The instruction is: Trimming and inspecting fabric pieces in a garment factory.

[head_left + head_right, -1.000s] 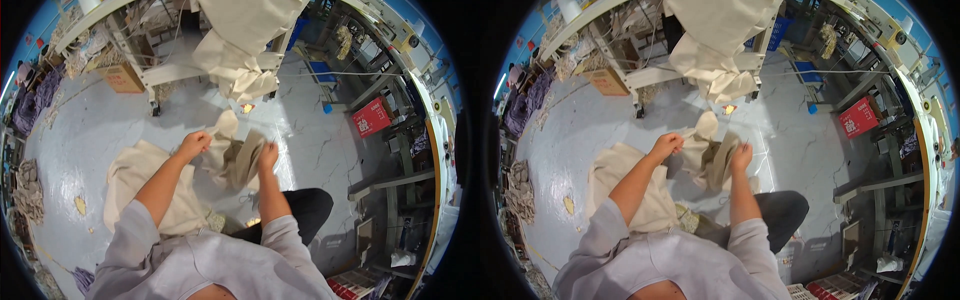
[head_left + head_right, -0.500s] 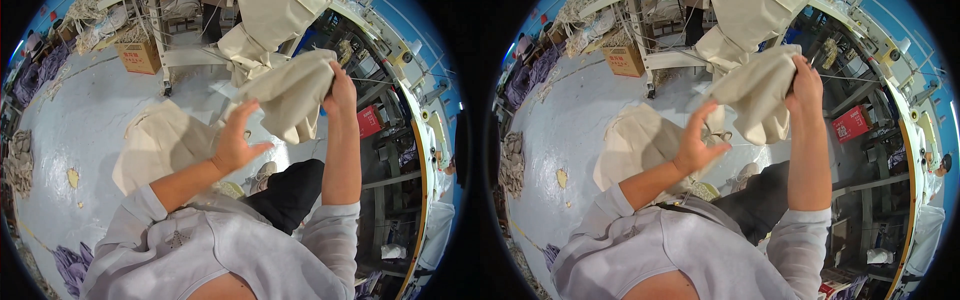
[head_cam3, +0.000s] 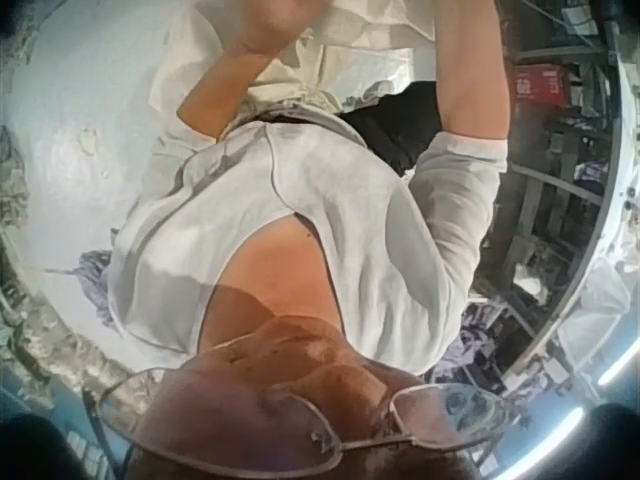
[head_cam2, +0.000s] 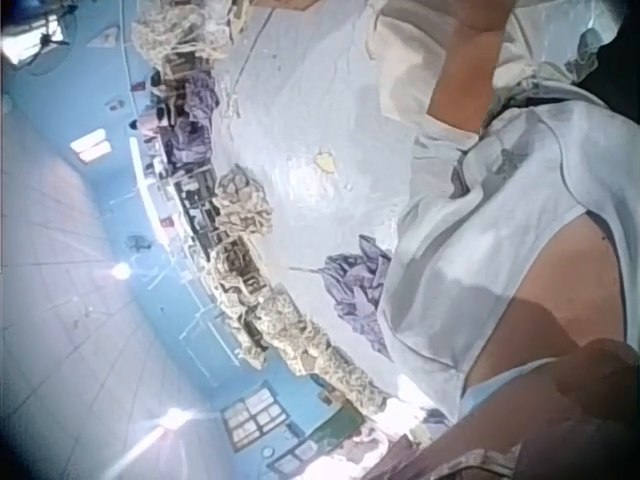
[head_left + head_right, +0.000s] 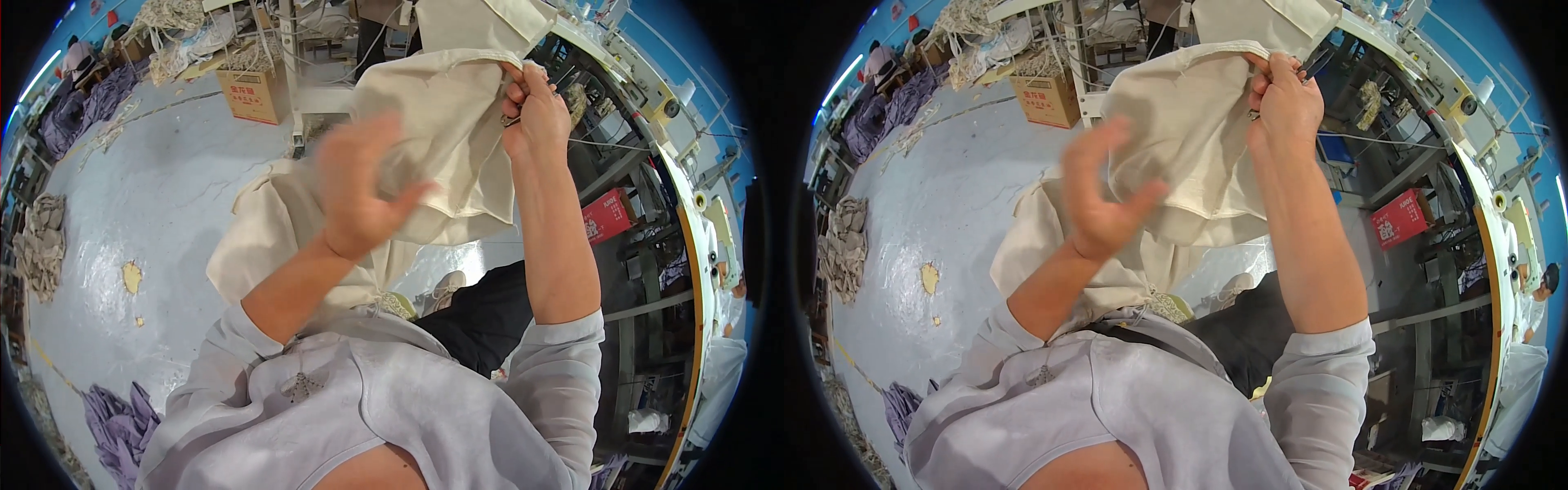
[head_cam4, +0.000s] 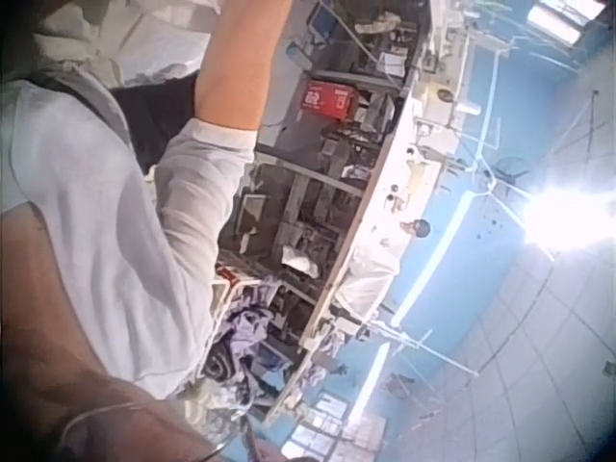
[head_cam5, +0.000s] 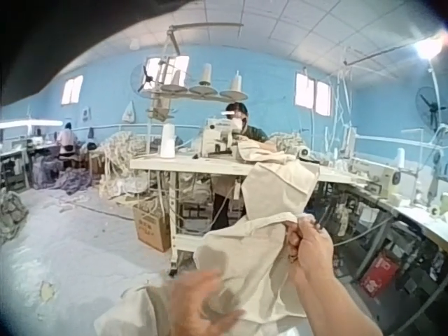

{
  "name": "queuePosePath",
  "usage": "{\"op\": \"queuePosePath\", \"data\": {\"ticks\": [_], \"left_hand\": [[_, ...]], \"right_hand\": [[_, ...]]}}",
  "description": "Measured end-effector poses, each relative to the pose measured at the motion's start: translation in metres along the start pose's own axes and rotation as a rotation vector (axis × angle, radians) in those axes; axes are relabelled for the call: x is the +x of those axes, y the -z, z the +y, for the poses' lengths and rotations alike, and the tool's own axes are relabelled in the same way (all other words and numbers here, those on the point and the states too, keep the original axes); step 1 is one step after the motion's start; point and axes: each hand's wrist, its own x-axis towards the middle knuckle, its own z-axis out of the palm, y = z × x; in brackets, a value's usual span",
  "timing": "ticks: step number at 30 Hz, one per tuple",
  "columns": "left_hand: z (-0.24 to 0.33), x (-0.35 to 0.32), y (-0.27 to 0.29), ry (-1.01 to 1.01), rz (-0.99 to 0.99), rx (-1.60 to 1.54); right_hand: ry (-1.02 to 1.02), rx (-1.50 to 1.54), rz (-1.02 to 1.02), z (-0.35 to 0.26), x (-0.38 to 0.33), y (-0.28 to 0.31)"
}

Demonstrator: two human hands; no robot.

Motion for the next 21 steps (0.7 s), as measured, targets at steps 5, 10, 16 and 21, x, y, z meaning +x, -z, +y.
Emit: {"op": "queuePosePath", "data": {"ticks": [5, 10, 16, 21], "left_hand": [[0.001, 0.003, -0.035, 0.280, -0.274, -0.047], [-0.019, 0.006, -0.052, 0.154, -0.363, 0.195], [-0.065, 0.006, -0.049, 0.501, -0.750, -0.165], [-0.076, 0.070, -0.033, 0.621, -0.534, -0.534]], "right_hand": [[-0.024, 0.042, -0.042, 0.002, -0.009, -0.014], [0.047, 0.007, -0.039, -0.013, -0.005, -0.009], [0.069, -0.059, -0.019, -0.025, 0.013, 0.013], [0.156, -0.415, -0.039, -0.007, 0.043, 0.062]]}}
